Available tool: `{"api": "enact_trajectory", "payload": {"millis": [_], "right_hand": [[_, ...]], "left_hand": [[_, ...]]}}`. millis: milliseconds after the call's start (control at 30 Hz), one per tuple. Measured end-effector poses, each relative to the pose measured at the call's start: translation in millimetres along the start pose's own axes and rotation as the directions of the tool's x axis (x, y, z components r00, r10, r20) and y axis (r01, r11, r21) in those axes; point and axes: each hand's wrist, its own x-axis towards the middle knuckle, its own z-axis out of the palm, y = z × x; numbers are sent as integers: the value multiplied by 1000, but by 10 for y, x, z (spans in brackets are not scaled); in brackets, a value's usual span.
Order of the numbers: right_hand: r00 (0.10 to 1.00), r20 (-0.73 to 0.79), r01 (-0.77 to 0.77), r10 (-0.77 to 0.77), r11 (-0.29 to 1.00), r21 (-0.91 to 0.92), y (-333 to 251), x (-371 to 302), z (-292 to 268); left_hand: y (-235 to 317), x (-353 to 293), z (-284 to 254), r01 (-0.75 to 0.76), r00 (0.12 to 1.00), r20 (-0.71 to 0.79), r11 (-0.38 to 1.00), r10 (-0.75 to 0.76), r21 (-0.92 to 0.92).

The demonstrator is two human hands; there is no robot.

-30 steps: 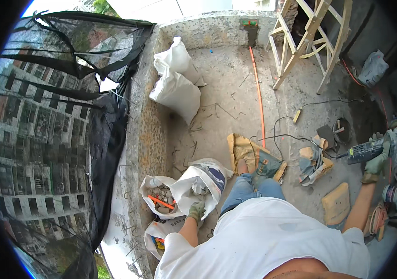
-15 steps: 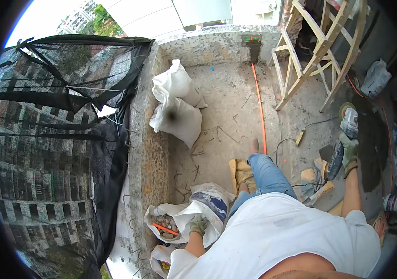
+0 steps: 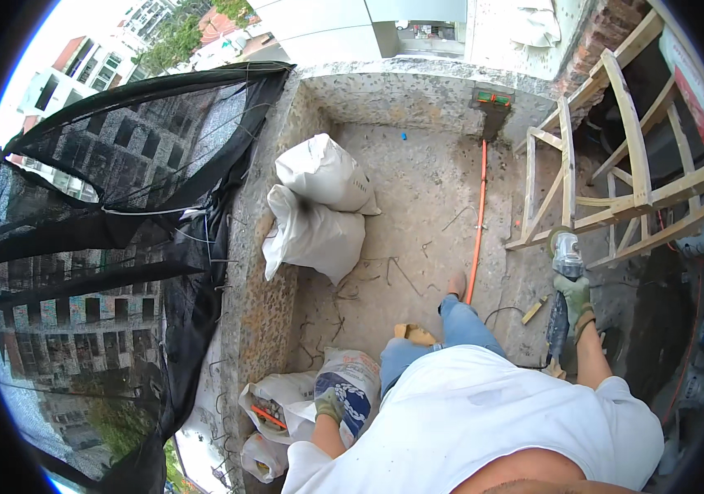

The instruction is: Cutting protruding metal rebar from a concrete balcony structure using an electric angle grinder.

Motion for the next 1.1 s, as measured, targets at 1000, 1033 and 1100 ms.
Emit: {"api": "enact_trajectory", "payload": {"millis": [1000,1033,1100], "right_hand": [[891,420,-245,-170,598,763,-4004,3664,2514],[890,431,-276,-147,580,766,-4099,3721,2627],[908,403,-261,-118,592,762,-4283,3855,2868]], "left_hand": [[8519,176,-2227,-190,290,307,369,906,-910],[8594,264,-2385,-182,298,304,366,905,-913],[8724,434,-2647,-119,364,357,423,860,-898]]}}
